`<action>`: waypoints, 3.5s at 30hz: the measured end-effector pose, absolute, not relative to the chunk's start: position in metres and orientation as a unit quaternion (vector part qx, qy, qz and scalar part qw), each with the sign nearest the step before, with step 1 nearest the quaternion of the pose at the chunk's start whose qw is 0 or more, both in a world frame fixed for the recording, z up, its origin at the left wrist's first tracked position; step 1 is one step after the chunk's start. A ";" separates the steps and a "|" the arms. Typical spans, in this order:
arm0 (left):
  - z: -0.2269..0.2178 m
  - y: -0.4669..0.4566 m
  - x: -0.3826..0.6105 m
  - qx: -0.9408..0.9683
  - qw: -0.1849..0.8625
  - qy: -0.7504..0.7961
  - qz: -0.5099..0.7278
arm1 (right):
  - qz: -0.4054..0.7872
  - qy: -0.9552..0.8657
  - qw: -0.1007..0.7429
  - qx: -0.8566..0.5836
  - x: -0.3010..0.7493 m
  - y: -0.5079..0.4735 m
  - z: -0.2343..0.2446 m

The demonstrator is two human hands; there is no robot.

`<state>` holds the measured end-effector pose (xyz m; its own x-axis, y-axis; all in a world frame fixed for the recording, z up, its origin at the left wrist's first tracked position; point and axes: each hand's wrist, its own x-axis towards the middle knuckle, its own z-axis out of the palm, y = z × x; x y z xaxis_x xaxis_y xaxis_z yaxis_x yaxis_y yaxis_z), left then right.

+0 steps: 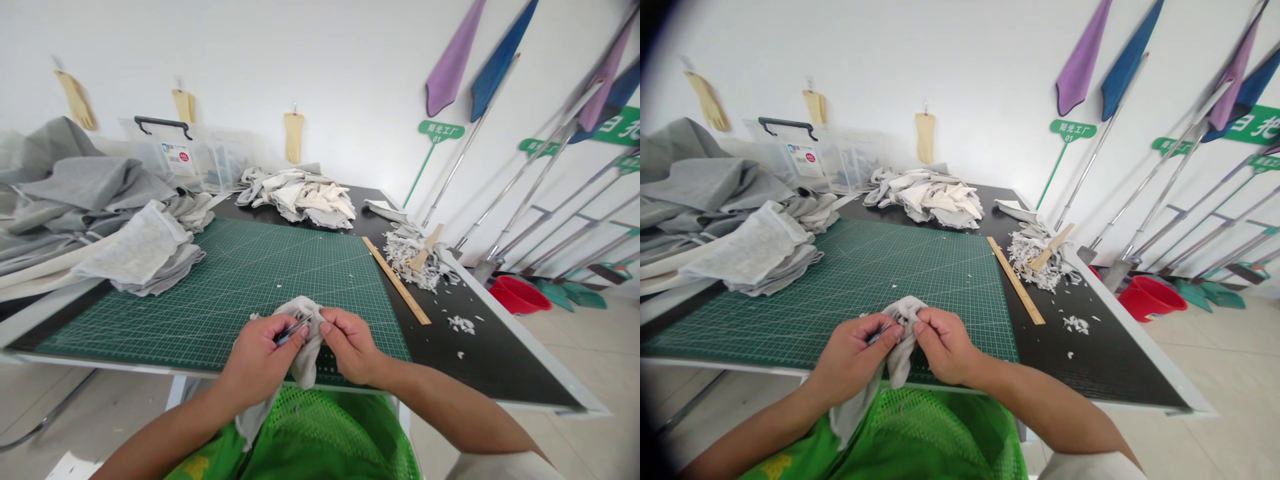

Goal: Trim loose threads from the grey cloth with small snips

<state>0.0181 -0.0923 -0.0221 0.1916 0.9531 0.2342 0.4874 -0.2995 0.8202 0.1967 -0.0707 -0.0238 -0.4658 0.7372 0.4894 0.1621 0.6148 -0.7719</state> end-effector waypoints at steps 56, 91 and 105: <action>-0.053 -0.099 0.028 0.567 0.602 0.342 0.448 | 0.501 -0.732 0.406 -0.221 0.199 -0.073 -0.039; -0.043 -0.100 0.023 0.660 0.330 0.450 0.503 | 0.195 -0.841 0.421 -0.280 0.197 -0.071 -0.038; -0.040 -0.090 0.012 0.702 0.316 0.451 0.452 | 0.130 -0.857 0.433 -0.249 0.199 -0.067 -0.030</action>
